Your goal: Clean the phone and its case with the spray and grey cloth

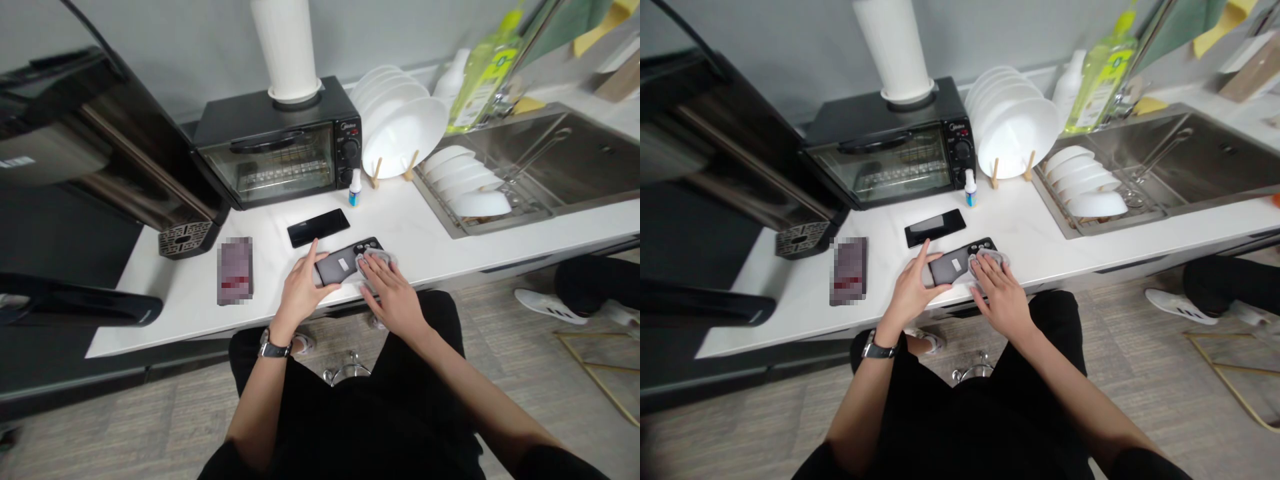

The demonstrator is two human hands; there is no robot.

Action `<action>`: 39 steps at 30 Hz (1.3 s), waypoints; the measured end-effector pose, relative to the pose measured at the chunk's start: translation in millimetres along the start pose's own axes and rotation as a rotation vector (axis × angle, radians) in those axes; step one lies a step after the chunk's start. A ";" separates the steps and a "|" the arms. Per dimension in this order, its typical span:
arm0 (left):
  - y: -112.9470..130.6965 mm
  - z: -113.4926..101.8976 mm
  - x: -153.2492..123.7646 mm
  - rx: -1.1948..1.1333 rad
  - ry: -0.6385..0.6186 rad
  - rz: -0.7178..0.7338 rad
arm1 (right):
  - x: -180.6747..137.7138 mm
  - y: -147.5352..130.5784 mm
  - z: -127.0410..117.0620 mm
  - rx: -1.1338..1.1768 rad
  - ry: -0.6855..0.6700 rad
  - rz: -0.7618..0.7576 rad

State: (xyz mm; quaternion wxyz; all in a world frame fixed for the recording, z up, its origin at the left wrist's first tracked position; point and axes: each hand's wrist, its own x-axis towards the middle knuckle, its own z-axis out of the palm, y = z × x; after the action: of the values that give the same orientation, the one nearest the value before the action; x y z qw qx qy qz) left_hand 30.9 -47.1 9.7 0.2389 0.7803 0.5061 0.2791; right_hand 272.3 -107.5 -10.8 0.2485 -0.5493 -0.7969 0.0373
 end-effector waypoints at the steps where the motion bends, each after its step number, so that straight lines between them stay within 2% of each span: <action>1: 0.1 -0.2 0.4 0.001 -0.002 0.002 | 1.9 2.5 0.3 -0.016 0.010 0.025; 6: 0.3 -0.7 1.1 0.013 -0.017 0.013 | 21.3 9.5 5.7 -0.072 0.052 0.148; 10: 0.2 -0.7 1.1 -0.002 -0.014 0.018 | 42.2 0.0 17.0 -0.072 0.068 0.211; 18: -5.4 2.9 -1.7 -0.016 0.008 0.068 | 64.5 -71.5 44.9 -0.002 -0.016 0.128; 22: -6.6 1.2 -6.2 -0.036 0.025 0.097 | 65.4 -90.1 44.8 0.045 -0.066 0.095; 29: -6.0 -0.7 -6.4 -0.057 0.017 0.066 | 41.4 -70.3 23.7 0.204 -0.139 -0.136; 39: 0.3 -3.2 -0.8 0.011 -0.018 0.006 | 3.2 -12.4 4.3 0.117 -0.056 -0.103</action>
State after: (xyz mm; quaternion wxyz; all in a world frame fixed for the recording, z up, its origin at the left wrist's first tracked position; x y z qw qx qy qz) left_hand 28.6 -47.7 12.1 0.2382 0.7858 0.5030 0.2698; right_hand 258.9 -108.6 -9.3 0.2594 -0.4908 -0.8272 0.0866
